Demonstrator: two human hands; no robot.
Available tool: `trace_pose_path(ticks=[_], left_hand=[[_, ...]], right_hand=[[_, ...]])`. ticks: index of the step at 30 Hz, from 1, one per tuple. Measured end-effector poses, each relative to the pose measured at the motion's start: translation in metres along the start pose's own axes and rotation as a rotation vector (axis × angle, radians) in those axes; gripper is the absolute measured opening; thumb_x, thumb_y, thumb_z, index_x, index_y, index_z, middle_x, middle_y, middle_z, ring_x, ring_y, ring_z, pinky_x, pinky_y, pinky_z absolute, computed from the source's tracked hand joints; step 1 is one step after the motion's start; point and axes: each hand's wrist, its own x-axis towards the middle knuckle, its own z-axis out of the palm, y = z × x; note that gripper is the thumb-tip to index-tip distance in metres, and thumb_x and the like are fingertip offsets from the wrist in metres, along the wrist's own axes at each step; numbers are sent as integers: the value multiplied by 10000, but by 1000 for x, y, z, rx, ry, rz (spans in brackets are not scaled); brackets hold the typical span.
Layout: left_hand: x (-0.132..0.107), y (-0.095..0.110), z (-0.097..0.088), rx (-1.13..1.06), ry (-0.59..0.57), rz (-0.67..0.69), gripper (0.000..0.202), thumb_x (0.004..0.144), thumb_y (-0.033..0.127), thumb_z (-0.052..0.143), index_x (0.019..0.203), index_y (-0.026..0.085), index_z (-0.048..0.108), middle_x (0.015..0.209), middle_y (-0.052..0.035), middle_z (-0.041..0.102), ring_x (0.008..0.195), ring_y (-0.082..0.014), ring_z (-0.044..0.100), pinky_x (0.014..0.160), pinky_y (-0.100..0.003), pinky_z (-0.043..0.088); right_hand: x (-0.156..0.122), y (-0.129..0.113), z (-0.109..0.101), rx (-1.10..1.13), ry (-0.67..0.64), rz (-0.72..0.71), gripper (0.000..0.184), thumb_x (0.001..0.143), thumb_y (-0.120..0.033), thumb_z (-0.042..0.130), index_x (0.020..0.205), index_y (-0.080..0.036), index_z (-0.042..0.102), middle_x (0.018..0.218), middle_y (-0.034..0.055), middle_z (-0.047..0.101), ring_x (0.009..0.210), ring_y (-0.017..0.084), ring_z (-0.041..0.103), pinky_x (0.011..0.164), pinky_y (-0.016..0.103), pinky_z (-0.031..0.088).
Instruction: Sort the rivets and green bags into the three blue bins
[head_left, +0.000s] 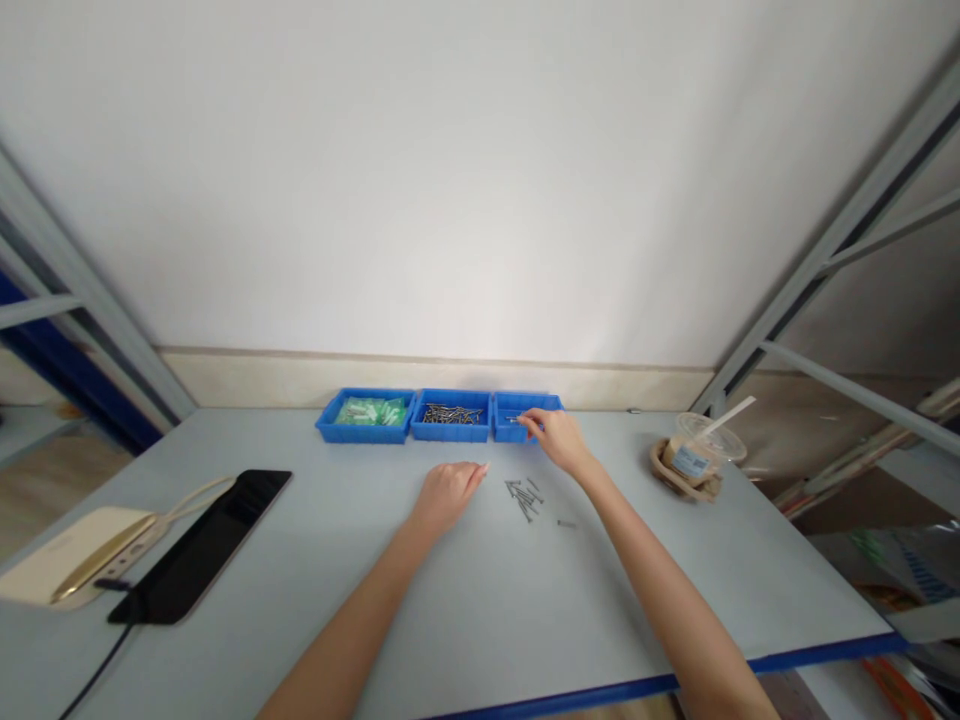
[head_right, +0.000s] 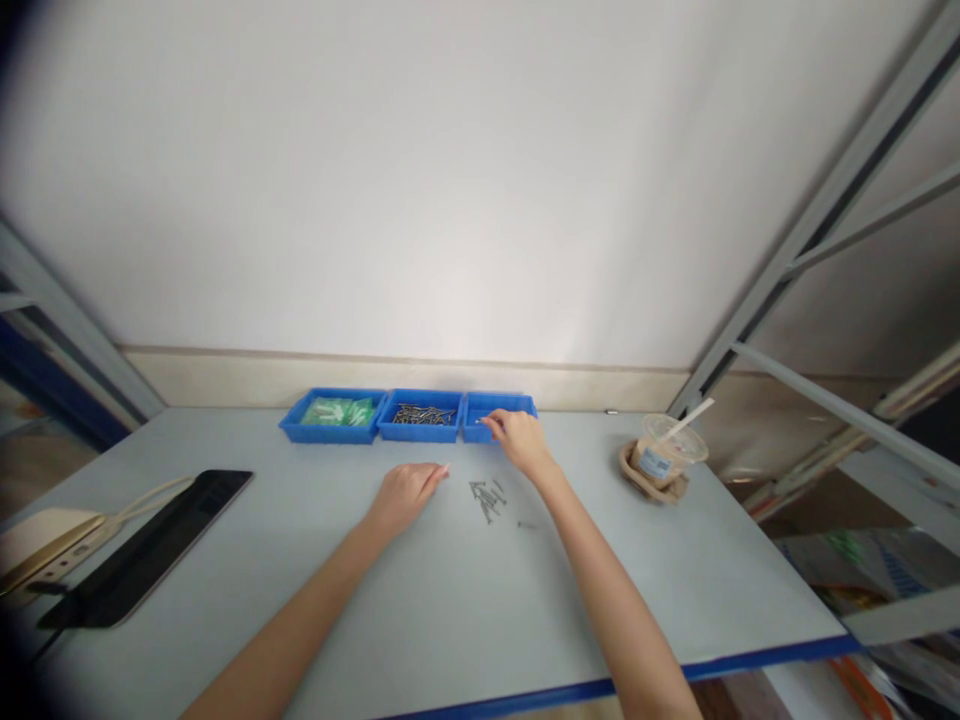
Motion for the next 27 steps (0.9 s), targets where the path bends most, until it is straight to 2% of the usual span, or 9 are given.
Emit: trace_pose_path(ticks=[3,6,9,12,15,17,21,24,27], left_hand=[[-1,-1,0,8,-10,42,519,968,368,227,740,143,635,720,-77,675,667,-184,623,621,-267,407],[-1,0,1,40,-40,101,511,970,346,227,730,141,630,712,-72,669,656,-174,618,619,-262,406],[0,3,3,91,-70,139,487,969,319,245,723,139,625,692,-63,660,644,-167,612,616,-258,402],[0,5,3,108,-72,168,475,968,313,255,722,139,623,666,-59,645,627,-160,600,613,-255,399],[-1,6,2,125,-73,183,455,966,300,269,719,139,616,661,-56,641,617,-161,598,600,-257,394],[-1,5,1,149,-83,183,429,961,289,289,718,139,609,669,-52,645,623,-169,605,589,-261,391],[-1,5,1,135,-90,167,319,950,267,342,819,153,610,735,-33,668,666,-173,631,588,-253,401],[-1,4,3,110,-90,161,258,945,255,365,890,169,602,788,-23,682,699,-170,646,595,-244,417],[-2,1,8,109,-64,158,235,946,268,371,975,171,584,794,-30,686,693,-169,652,599,-242,435]], right_hand=[[4,13,-15,-126,-2,96,304,875,-438,460,1008,-237,645,727,43,696,744,208,635,616,257,379],[-16,21,-21,-179,-79,99,247,836,-432,524,920,-243,658,832,39,700,771,205,633,627,256,384],[-43,20,-11,-191,-199,98,250,795,-442,570,896,-232,661,888,35,691,822,200,628,659,250,395],[-59,13,9,-226,-227,138,205,801,-371,573,886,-208,665,947,59,671,909,201,607,698,240,398],[-59,7,25,-251,-221,163,135,823,-238,545,859,-190,666,962,73,657,932,193,592,717,237,394],[-56,3,29,-284,-217,142,145,836,-206,524,861,-170,663,949,90,654,911,201,593,723,252,396],[-51,-8,32,-408,-208,52,181,855,-140,470,891,-108,644,936,146,644,916,239,584,728,295,399],[-51,-16,33,-475,-187,39,196,827,-56,448,898,-74,629,918,179,641,900,262,588,721,317,393],[-51,-21,34,-401,-152,13,182,819,-63,454,886,-80,622,853,166,660,839,249,606,731,316,381]])
